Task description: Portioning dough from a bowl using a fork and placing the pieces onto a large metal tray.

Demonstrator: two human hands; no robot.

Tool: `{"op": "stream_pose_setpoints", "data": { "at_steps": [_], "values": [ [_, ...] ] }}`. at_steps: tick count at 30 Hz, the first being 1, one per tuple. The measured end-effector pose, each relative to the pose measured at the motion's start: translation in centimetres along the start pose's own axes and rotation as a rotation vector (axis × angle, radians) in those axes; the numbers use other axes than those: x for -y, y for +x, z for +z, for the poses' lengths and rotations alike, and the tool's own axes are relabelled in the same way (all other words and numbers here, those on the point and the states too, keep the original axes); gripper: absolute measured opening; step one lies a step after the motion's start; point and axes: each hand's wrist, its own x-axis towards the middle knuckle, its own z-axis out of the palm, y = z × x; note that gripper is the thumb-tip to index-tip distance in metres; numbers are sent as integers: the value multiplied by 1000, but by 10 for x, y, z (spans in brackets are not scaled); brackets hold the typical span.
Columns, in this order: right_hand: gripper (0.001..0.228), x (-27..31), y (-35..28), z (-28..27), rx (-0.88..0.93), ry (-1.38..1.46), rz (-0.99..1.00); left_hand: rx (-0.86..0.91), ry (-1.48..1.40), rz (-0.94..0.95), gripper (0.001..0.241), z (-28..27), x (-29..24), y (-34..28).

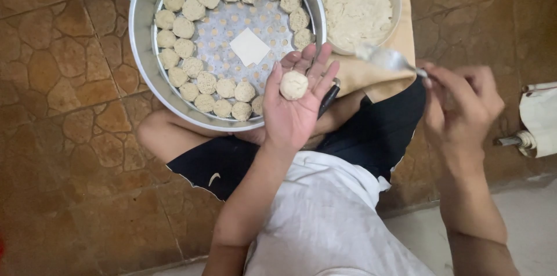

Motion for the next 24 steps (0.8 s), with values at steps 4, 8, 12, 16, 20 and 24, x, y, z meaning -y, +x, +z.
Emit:
{"op": "stream_pose_setpoints", "data": {
  "at_steps": [4, 8, 12, 16, 20, 24],
  "values": [
    [22, -24, 2, 33, 50, -129, 46, -71, 12, -8, 23, -8, -12, 6],
    [30, -42, -5, 62, 76, -44, 137, -88, 85, -34, 26, -29, -15, 12],
    [30, -46, -12, 71, 48, 42, 206, -158, 160, -24, 31, -39, -15, 17],
    [38, -77, -34, 80, 32, 42, 272, -183, 105, -52, 34, -56, -15, 22],
    [40, -97, -40, 87, 18, 136, 276, -225, 95, -57, 36, -61, -15, 25],
    [44, -123, -45, 102, 18, 241, 252, -258, 89, -69, 39, -57, -15, 28]
  ]
}}
